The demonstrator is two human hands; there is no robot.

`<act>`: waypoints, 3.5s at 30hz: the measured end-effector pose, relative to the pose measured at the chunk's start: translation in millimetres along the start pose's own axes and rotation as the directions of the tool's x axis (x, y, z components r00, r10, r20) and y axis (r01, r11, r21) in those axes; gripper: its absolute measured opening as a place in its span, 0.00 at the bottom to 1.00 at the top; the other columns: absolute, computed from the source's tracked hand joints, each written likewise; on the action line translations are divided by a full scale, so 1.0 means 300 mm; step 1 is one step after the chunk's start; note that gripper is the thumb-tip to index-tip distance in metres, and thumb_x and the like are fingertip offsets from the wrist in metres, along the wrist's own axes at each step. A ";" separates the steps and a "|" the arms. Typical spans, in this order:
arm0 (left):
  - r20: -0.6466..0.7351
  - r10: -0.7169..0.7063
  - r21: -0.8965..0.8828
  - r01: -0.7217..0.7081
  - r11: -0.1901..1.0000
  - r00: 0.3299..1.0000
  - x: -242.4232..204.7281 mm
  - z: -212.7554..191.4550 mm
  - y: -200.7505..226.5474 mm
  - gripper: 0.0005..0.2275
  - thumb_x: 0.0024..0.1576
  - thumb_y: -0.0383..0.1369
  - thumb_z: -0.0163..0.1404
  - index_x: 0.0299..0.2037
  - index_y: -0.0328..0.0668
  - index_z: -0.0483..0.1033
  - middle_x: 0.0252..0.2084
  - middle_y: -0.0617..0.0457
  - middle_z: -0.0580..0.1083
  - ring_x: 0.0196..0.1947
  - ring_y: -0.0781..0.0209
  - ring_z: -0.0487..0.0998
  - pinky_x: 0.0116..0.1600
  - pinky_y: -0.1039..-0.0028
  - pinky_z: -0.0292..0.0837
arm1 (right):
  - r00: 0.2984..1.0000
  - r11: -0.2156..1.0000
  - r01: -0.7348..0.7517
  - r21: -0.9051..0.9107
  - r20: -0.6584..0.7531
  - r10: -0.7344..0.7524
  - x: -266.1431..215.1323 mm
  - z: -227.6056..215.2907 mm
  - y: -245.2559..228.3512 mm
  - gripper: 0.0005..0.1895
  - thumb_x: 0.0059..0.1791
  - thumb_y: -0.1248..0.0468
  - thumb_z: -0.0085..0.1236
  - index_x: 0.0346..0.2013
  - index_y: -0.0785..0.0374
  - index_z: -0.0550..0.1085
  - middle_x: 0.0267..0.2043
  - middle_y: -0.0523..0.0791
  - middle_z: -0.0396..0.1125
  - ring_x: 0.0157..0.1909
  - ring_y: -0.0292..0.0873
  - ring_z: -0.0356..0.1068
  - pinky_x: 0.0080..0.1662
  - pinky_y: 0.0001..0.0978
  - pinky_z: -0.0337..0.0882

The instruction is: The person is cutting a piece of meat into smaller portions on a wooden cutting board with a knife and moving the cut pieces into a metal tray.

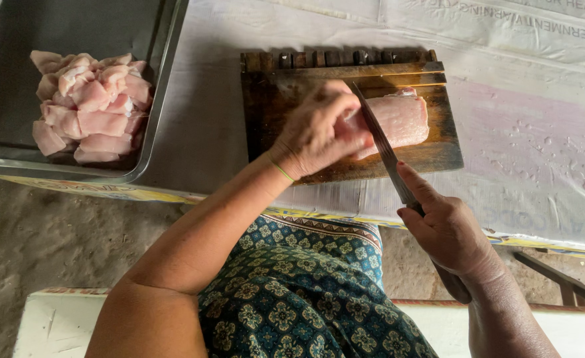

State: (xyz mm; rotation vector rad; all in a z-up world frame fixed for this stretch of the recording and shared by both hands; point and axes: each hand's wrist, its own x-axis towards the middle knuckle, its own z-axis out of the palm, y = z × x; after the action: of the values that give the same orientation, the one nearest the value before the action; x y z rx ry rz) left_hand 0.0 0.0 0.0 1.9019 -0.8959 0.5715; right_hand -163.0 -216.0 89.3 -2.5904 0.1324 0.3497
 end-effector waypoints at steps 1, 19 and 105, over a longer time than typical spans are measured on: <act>-0.026 -0.046 -0.014 0.045 0.999 0.999 0.007 -0.037 -0.016 0.16 0.58 0.50 0.53 0.41 0.46 0.72 0.43 0.54 0.71 0.46 0.56 0.77 0.71 0.64 0.54 | 1.000 1.000 0.009 0.002 -0.002 -0.009 -0.001 0.002 0.000 0.41 0.47 0.62 0.57 0.74 0.46 0.56 0.36 0.53 0.78 0.39 0.51 0.80 0.45 0.40 0.76; 0.240 0.156 0.085 -0.181 0.980 0.958 0.025 -0.093 0.098 0.13 0.49 0.18 0.54 0.45 0.36 0.75 0.52 0.50 0.70 0.56 0.52 0.73 0.65 0.65 0.71 | 1.000 0.999 0.027 -0.031 0.009 -0.027 -0.018 -0.021 0.009 0.41 0.47 0.62 0.58 0.74 0.47 0.56 0.31 0.53 0.76 0.34 0.49 0.79 0.40 0.42 0.76; 0.335 0.096 0.104 -0.138 0.985 0.937 0.037 -0.082 -0.059 0.07 0.54 0.27 0.56 0.28 0.43 0.70 0.28 0.49 0.75 0.32 0.54 0.79 0.41 0.65 0.78 | 0.994 0.893 0.084 -0.443 -0.023 -0.105 0.159 0.176 -0.096 0.41 0.51 0.62 0.50 0.77 0.51 0.46 0.15 0.47 0.69 0.17 0.50 0.71 0.24 0.42 0.76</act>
State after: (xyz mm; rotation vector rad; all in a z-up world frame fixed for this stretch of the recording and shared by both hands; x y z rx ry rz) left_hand 20.2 23.4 9.5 2.1073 -1.2196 0.3924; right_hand -124.0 -165.6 46.4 -3.0432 -0.0681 0.3119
